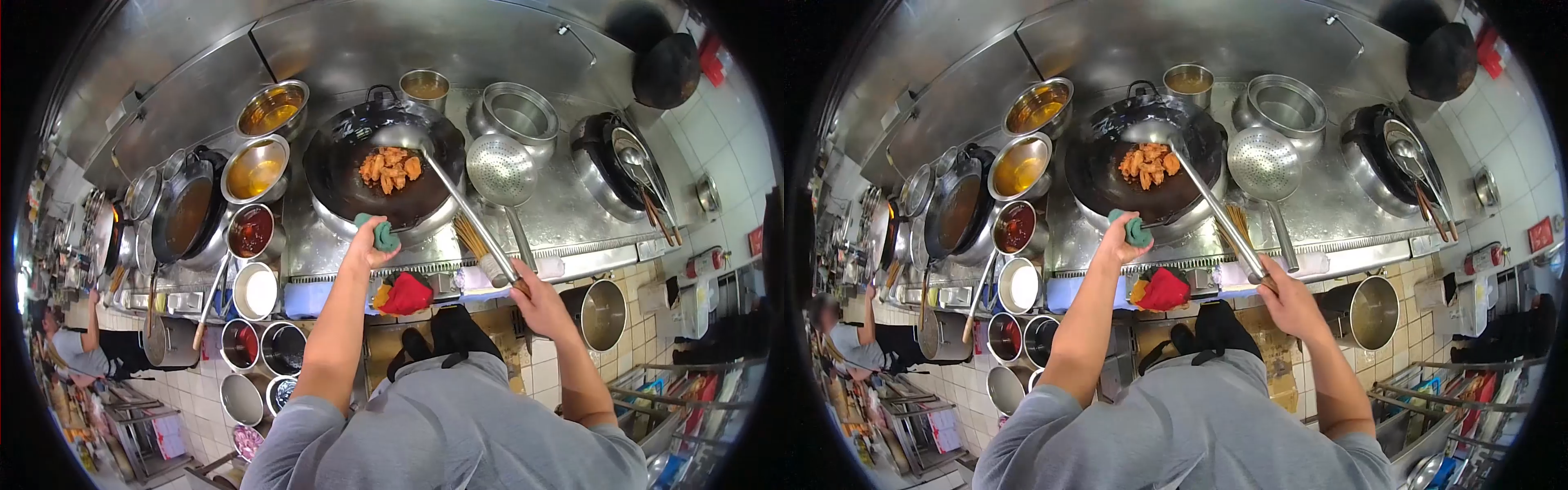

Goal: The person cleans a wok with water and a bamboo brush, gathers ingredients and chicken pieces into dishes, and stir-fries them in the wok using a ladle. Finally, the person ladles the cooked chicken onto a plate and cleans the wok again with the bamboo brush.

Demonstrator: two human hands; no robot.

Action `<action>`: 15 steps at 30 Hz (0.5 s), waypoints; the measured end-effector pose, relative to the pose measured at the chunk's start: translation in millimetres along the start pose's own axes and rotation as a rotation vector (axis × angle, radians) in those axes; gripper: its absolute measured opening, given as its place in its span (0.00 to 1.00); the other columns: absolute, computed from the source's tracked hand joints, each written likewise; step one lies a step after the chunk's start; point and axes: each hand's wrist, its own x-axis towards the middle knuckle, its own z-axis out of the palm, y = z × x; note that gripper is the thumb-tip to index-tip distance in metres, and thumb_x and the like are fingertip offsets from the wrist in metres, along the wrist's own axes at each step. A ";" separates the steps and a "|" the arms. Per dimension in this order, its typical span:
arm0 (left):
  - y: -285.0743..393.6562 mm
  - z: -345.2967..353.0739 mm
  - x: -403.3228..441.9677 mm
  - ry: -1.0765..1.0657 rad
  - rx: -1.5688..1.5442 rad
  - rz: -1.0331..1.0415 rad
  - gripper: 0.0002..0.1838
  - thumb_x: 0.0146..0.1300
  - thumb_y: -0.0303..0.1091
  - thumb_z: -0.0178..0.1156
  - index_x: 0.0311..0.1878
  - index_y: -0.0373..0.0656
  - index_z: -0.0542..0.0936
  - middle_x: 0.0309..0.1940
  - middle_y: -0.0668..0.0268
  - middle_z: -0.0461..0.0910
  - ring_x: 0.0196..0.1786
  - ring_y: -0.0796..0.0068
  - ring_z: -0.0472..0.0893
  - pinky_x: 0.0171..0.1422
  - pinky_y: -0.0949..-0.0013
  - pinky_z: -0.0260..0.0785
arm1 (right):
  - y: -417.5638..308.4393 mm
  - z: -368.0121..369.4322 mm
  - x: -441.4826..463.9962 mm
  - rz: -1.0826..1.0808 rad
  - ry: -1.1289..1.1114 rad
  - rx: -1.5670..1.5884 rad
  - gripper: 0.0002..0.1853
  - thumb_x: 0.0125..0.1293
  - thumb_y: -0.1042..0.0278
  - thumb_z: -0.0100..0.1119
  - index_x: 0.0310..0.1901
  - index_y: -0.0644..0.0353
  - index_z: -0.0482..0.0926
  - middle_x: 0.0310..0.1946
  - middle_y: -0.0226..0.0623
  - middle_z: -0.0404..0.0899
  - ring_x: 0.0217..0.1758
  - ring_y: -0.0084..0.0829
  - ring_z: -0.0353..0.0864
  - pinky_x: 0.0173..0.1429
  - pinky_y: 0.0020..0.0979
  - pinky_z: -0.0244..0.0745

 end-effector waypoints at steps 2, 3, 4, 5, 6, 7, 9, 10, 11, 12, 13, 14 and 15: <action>1.4 -4.4 28.7 0.019 -0.060 -0.035 0.07 0.56 0.34 0.59 0.36 0.47 0.72 0.30 0.65 0.71 0.35 0.64 0.73 0.45 0.55 0.71 | -11.5 -11.2 -11.4 -0.033 0.004 -0.196 0.28 0.62 0.74 0.53 0.65 0.58 0.60 0.26 0.44 0.76 0.26 0.43 0.76 0.34 0.34 0.72; -0.9 -10.6 44.3 0.019 -0.071 -0.029 0.07 0.56 0.34 0.58 0.36 0.47 0.72 0.30 0.65 0.71 0.35 0.65 0.73 0.44 0.56 0.71 | -17.8 -14.2 -15.7 0.019 -0.046 -0.170 0.28 0.61 0.74 0.54 0.64 0.57 0.61 0.28 0.47 0.76 0.30 0.49 0.75 0.37 0.37 0.71; 1.5 -9.1 48.6 0.012 -0.082 -0.018 0.06 0.56 0.33 0.57 0.37 0.47 0.72 0.31 0.65 0.71 0.35 0.66 0.73 0.43 0.56 0.72 | -23.5 -17.5 -17.2 0.066 -0.088 -0.145 0.28 0.59 0.74 0.55 0.63 0.57 0.62 0.29 0.51 0.76 0.34 0.54 0.75 0.40 0.40 0.71; -3.4 -11.0 50.4 0.009 -0.080 -0.019 0.06 0.56 0.33 0.57 0.37 0.47 0.72 0.31 0.65 0.71 0.35 0.66 0.73 0.43 0.56 0.72 | -29.2 -19.4 -21.8 0.068 -0.085 -0.147 0.28 0.59 0.74 0.55 0.63 0.57 0.62 0.29 0.51 0.76 0.34 0.54 0.75 0.40 0.40 0.71; -10.2 -8.6 47.1 -0.002 -0.079 0.005 0.07 0.57 0.35 0.58 0.37 0.47 0.72 0.31 0.65 0.72 0.35 0.66 0.73 0.42 0.58 0.72 | -34.2 -22.3 -24.3 0.103 -0.116 -0.195 0.28 0.59 0.73 0.55 0.62 0.58 0.62 0.29 0.51 0.77 0.35 0.54 0.76 0.40 0.42 0.71; -14.0 -3.8 43.2 -0.011 -0.080 0.032 0.08 0.58 0.37 0.59 0.37 0.47 0.72 0.31 0.65 0.72 0.34 0.67 0.74 0.41 0.59 0.72 | -38.7 -26.3 -23.6 0.134 -0.147 -0.244 0.27 0.59 0.72 0.55 0.61 0.58 0.63 0.29 0.51 0.78 0.36 0.54 0.77 0.39 0.44 0.71; -21.6 5.1 33.3 -0.044 -0.062 0.008 0.10 0.57 0.41 0.60 0.37 0.49 0.73 0.31 0.67 0.72 0.35 0.68 0.73 0.41 0.60 0.72 | -44.9 -34.7 -24.7 0.110 -0.169 -0.233 0.27 0.59 0.72 0.55 0.61 0.58 0.63 0.30 0.51 0.78 0.35 0.54 0.77 0.39 0.44 0.71; -24.0 7.7 24.2 -0.073 -0.040 -0.020 0.12 0.57 0.45 0.62 0.38 0.50 0.73 0.31 0.69 0.73 0.36 0.68 0.73 0.42 0.60 0.72 | -45.5 -37.4 -26.1 0.092 -0.193 -0.219 0.27 0.59 0.72 0.55 0.62 0.57 0.63 0.30 0.51 0.79 0.35 0.54 0.77 0.39 0.44 0.71; -22.8 9.6 14.9 -0.093 0.007 -0.055 0.18 0.55 0.52 0.64 0.37 0.50 0.74 0.32 0.69 0.73 0.37 0.69 0.73 0.42 0.61 0.72 | -45.0 -39.3 -25.7 0.077 -0.196 -0.263 0.27 0.59 0.72 0.55 0.62 0.56 0.63 0.30 0.50 0.79 0.35 0.53 0.78 0.39 0.44 0.72; -19.5 9.8 7.1 -0.095 0.001 -0.047 0.18 0.55 0.52 0.64 0.37 0.50 0.74 0.32 0.69 0.73 0.37 0.69 0.73 0.42 0.61 0.72 | -43.2 -40.6 -24.2 0.069 -0.196 -0.267 0.27 0.59 0.72 0.55 0.62 0.56 0.63 0.30 0.50 0.79 0.35 0.53 0.78 0.39 0.44 0.72; -15.7 9.5 -0.8 -0.148 0.007 -0.092 0.19 0.55 0.53 0.65 0.38 0.49 0.73 0.33 0.66 0.73 0.37 0.66 0.75 0.40 0.62 0.73 | -40.9 -41.6 -22.6 0.061 -0.207 -0.289 0.28 0.59 0.72 0.55 0.63 0.55 0.63 0.30 0.50 0.79 0.35 0.53 0.78 0.39 0.44 0.72; -13.0 10.1 -5.4 -0.204 0.014 -0.134 0.21 0.54 0.53 0.65 0.38 0.47 0.72 0.34 0.64 0.74 0.37 0.63 0.77 0.39 0.62 0.73 | -39.8 -42.7 -20.4 0.051 -0.214 -0.312 0.28 0.60 0.71 0.55 0.63 0.55 0.62 0.31 0.50 0.79 0.35 0.52 0.78 0.40 0.44 0.72; -15.0 8.8 -0.8 -0.219 0.015 -0.106 0.22 0.53 0.54 0.66 0.39 0.48 0.73 0.37 0.61 0.73 0.40 0.60 0.77 0.42 0.61 0.73 | -42.4 -40.5 -18.4 0.046 -0.221 -0.390 0.28 0.60 0.70 0.54 0.64 0.54 0.62 0.31 0.50 0.79 0.35 0.52 0.78 0.39 0.45 0.72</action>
